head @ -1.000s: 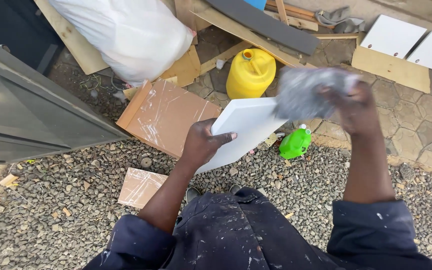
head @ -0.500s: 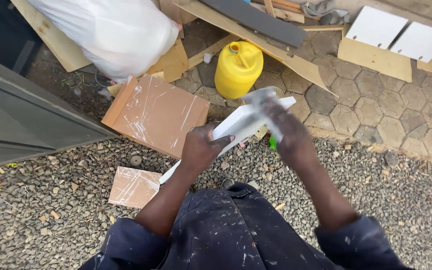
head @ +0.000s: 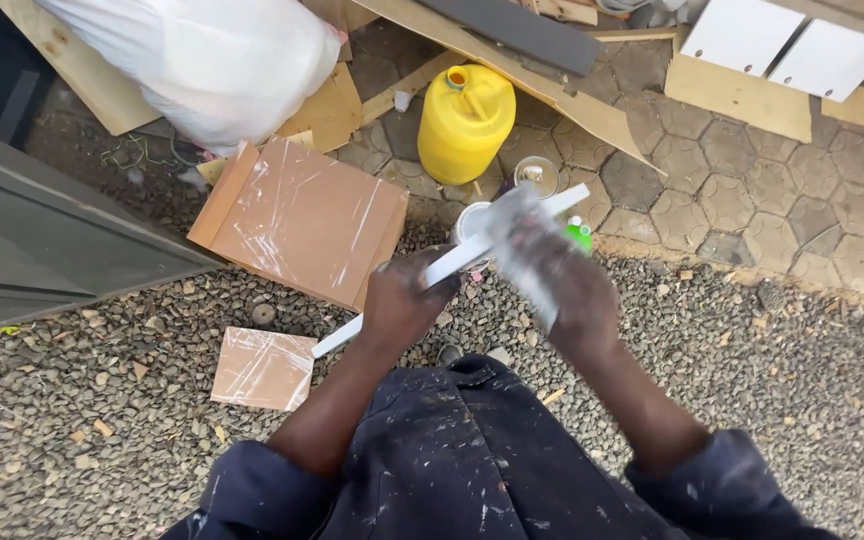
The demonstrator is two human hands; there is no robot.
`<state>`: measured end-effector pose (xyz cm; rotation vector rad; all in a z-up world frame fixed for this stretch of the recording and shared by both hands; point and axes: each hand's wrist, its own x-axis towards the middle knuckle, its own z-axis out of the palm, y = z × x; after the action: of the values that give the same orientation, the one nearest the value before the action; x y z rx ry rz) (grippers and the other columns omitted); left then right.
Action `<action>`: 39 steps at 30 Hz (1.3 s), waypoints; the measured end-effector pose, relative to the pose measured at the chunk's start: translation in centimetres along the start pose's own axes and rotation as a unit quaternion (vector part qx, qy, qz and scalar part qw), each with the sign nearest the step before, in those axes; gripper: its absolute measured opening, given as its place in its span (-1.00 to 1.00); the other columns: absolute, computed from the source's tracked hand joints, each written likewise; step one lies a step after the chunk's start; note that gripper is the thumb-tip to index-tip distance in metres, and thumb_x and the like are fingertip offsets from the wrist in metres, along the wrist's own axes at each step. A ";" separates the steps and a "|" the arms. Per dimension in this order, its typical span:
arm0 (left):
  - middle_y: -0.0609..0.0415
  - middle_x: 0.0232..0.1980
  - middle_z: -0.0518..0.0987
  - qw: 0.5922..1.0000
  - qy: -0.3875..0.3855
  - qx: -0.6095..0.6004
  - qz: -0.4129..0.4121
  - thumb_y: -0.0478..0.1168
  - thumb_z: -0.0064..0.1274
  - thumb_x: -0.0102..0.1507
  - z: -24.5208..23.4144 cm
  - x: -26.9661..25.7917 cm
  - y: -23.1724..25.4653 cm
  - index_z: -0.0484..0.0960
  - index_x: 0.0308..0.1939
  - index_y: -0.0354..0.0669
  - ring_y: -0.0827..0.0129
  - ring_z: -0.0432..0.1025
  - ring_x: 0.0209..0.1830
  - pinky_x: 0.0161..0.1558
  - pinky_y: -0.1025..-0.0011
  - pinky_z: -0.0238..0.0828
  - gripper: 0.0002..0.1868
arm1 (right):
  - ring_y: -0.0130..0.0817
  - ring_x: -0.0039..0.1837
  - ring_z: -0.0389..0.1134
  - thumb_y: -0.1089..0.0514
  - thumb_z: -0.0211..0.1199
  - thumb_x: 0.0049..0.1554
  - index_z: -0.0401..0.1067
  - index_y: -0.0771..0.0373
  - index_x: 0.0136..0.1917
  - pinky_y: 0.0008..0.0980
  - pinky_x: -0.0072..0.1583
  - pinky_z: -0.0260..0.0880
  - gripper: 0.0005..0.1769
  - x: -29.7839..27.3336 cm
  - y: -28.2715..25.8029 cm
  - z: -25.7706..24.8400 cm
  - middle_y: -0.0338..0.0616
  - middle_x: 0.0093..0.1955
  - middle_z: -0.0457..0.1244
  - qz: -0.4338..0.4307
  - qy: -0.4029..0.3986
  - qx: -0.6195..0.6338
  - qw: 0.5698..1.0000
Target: Manual sanding of the edges and surface of a white board using sandpaper
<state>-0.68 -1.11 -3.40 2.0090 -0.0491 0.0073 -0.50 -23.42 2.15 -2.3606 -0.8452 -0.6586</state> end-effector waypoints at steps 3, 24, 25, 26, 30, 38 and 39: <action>-0.21 -0.33 0.69 1.000 0.015 -0.024 0.005 -0.12 0.21 0.19 -0.6 -0.6 -0.8 0.76 -0.01 -0.14 -0.19 0.60 -0.33 -0.42 -0.02 0.50 -0.68 | 0.17 0.40 0.25 0.44 -0.17 0.25 0.34 0.23 0.45 0.08 0.45 0.18 -0.44 2.3 2.6 -2.6 0.23 0.34 0.27 0.362 -0.169 -0.032 0.916; -0.11 -0.11 0.73 0.961 0.152 0.018 0.229 -0.30 0.22 0.14 0.1 -1.8 1.1 0.76 0.00 -0.15 -0.07 0.62 -0.15 -0.22 0.09 0.63 -0.68 | -0.17 -0.20 0.34 -0.08 0.35 0.15 0.25 0.37 0.38 -0.08 -0.09 0.51 -0.30 8.7 -6.9 -4.7 0.17 -0.08 0.28 0.616 -0.105 0.225 0.747; -0.11 -0.11 0.73 0.961 0.158 0.020 0.228 -0.32 0.23 0.14 0.3 -1.7 1.0 0.76 -0.01 -0.14 -0.04 0.63 -0.15 -0.22 0.11 0.64 -0.68 | -0.10 -0.17 0.36 -0.12 0.36 0.13 0.20 0.35 0.44 0.00 -0.07 0.52 -0.21 9.6 -7.9 -5.1 0.21 -0.03 0.28 0.641 -0.129 0.192 0.732; -0.11 -0.11 0.74 0.960 0.164 0.022 0.226 -0.33 0.23 0.13 0.6 -1.5 0.8 0.76 -0.02 -0.13 -0.02 0.63 -0.15 -0.22 0.13 0.64 -0.68 | -0.04 -0.14 0.39 -0.17 0.38 0.10 0.16 0.32 0.50 0.08 -0.04 0.54 -0.12 10.5 -9.0 -5.5 0.26 0.02 0.28 0.663 -0.152 0.157 0.716; -0.10 -0.11 0.73 0.961 0.165 0.012 0.224 -0.35 0.21 0.13 0.2 -1.9 1.1 0.76 -0.01 -0.13 -0.03 0.63 -0.14 -0.21 0.13 0.64 -0.67 | -0.09 -0.16 0.42 -0.34 0.45 0.00 0.20 0.25 0.48 0.10 -0.14 0.56 0.00 9.8 -8.2 -4.4 0.22 0.00 0.28 0.653 -0.145 0.127 0.732; -0.15 -0.09 0.73 0.962 0.145 0.009 0.232 -0.28 0.19 0.17 -0.2 -2.1 0.6 0.76 0.00 -0.17 -0.05 0.61 -0.07 -0.16 0.06 0.64 -0.68 | -0.23 -0.18 0.35 -0.05 0.35 0.10 0.42 0.30 0.22 -0.27 -0.07 0.40 -0.48 8.8 -2.8 -4.8 -0.07 -0.21 0.24 0.624 -0.031 0.210 0.752; -0.15 -0.09 0.73 0.962 0.143 0.008 0.233 -0.28 0.19 0.17 -0.4 -2.0 0.8 0.76 0.00 -0.17 -0.05 0.61 -0.07 -0.16 0.06 0.64 -0.68 | -0.23 -0.18 0.35 -0.05 0.35 0.10 0.42 0.30 0.22 -0.27 -0.07 0.40 -0.48 7.4 1.7 -4.0 -0.07 -0.21 0.24 0.625 -0.029 0.209 0.752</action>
<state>-2.75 -0.98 -2.59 1.9502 -0.3368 0.5982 4.69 -23.93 8.94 -1.9223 0.6033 0.1815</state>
